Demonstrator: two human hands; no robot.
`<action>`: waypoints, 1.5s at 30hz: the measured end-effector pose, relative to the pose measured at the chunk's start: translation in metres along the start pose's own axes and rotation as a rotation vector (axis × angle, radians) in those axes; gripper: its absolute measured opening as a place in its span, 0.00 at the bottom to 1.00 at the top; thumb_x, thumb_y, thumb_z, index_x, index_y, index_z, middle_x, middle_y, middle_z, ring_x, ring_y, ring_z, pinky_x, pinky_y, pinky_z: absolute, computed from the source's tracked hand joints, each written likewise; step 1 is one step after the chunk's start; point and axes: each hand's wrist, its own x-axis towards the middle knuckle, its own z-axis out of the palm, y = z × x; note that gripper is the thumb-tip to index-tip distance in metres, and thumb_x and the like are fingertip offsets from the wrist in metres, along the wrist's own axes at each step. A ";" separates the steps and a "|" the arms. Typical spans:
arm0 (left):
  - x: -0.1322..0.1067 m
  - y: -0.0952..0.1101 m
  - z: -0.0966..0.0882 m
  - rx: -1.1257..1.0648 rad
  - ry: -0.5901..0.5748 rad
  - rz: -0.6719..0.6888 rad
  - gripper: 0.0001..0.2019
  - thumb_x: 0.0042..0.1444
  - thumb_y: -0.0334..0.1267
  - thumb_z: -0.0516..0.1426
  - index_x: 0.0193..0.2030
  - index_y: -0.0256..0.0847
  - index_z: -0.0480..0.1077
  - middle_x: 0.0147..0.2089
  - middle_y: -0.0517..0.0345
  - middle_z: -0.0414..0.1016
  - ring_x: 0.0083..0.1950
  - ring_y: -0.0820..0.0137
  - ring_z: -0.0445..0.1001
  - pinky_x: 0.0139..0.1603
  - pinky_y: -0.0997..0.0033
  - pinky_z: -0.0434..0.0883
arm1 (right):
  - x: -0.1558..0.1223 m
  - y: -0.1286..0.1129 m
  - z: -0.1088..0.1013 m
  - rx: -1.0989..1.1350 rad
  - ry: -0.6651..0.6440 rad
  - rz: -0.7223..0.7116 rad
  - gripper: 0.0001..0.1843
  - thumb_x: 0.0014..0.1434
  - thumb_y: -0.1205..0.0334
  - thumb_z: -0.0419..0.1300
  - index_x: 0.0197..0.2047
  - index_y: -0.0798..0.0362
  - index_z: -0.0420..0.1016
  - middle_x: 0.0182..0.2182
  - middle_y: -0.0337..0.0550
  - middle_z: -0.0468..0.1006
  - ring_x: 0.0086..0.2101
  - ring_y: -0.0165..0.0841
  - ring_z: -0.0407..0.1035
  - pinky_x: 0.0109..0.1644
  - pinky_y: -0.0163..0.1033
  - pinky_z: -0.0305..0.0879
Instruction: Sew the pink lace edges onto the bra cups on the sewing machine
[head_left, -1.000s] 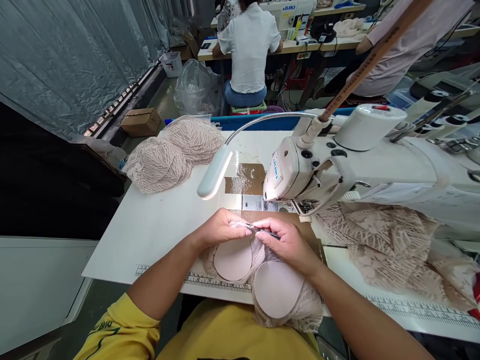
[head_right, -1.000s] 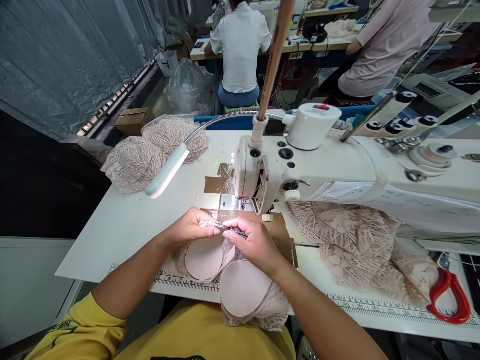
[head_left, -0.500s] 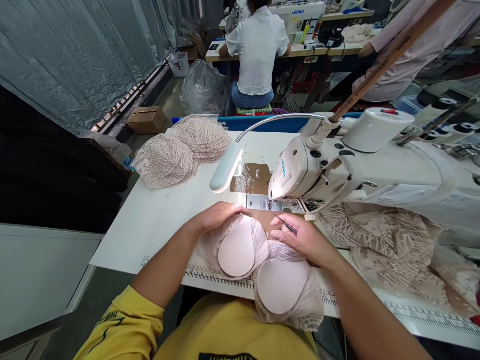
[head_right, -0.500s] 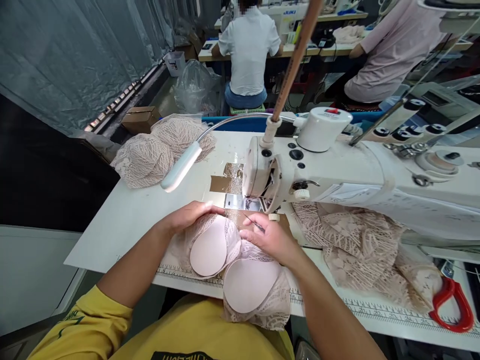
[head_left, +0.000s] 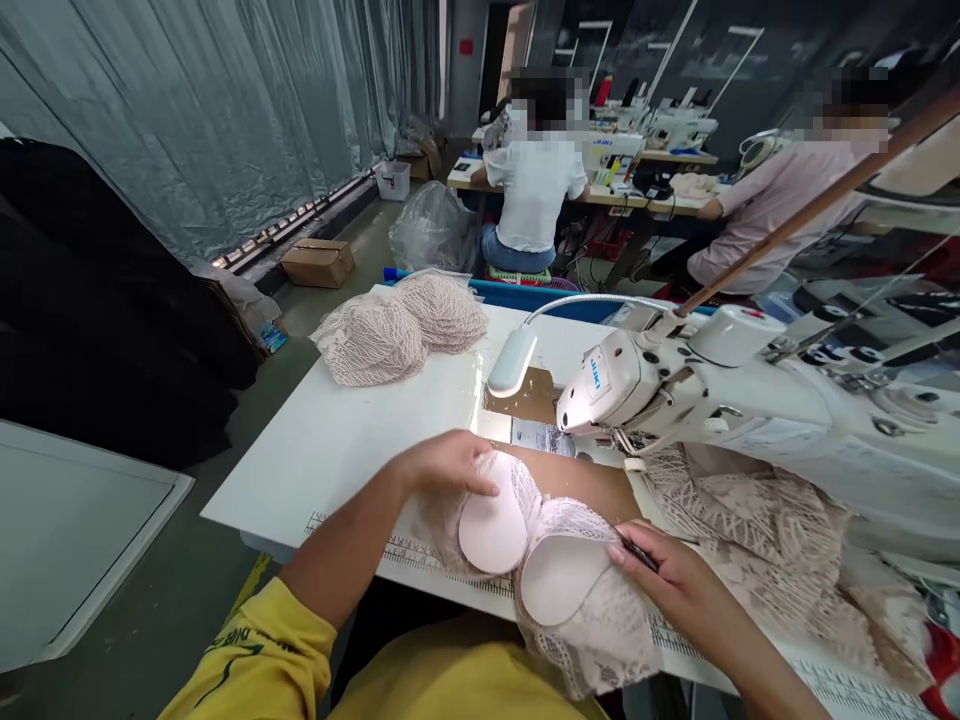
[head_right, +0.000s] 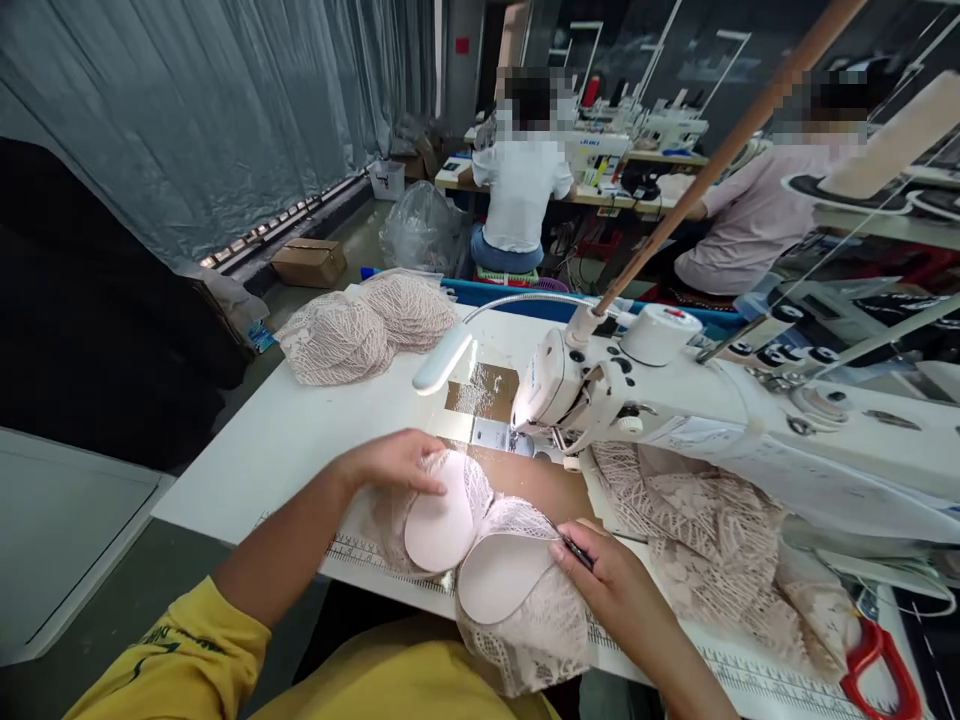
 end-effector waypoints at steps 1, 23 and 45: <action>-0.004 0.004 0.006 0.178 -0.017 -0.003 0.06 0.42 0.35 0.62 0.29 0.36 0.73 0.28 0.60 0.73 0.29 0.70 0.68 0.29 0.73 0.57 | 0.004 -0.008 0.000 0.037 0.043 -0.025 0.17 0.62 0.47 0.50 0.35 0.50 0.72 0.34 0.44 0.77 0.40 0.40 0.71 0.44 0.39 0.66; -0.033 -0.014 -0.169 1.035 0.909 0.246 0.07 0.52 0.28 0.52 0.38 0.38 0.65 0.56 0.45 0.70 0.62 0.57 0.64 0.59 0.57 0.63 | 0.282 -0.179 0.036 0.010 0.397 -0.655 0.18 0.64 0.69 0.41 0.52 0.60 0.65 0.60 0.56 0.63 0.62 0.43 0.56 0.63 0.50 0.53; -0.029 -0.019 -0.042 0.545 0.574 0.033 0.24 0.53 0.53 0.56 0.55 0.47 0.68 0.61 0.53 0.68 0.61 0.54 0.66 0.36 0.68 0.74 | -0.027 0.087 -0.070 -0.471 0.750 0.365 0.16 0.63 0.59 0.48 0.47 0.55 0.72 0.43 0.54 0.77 0.33 0.40 0.73 0.32 0.41 0.63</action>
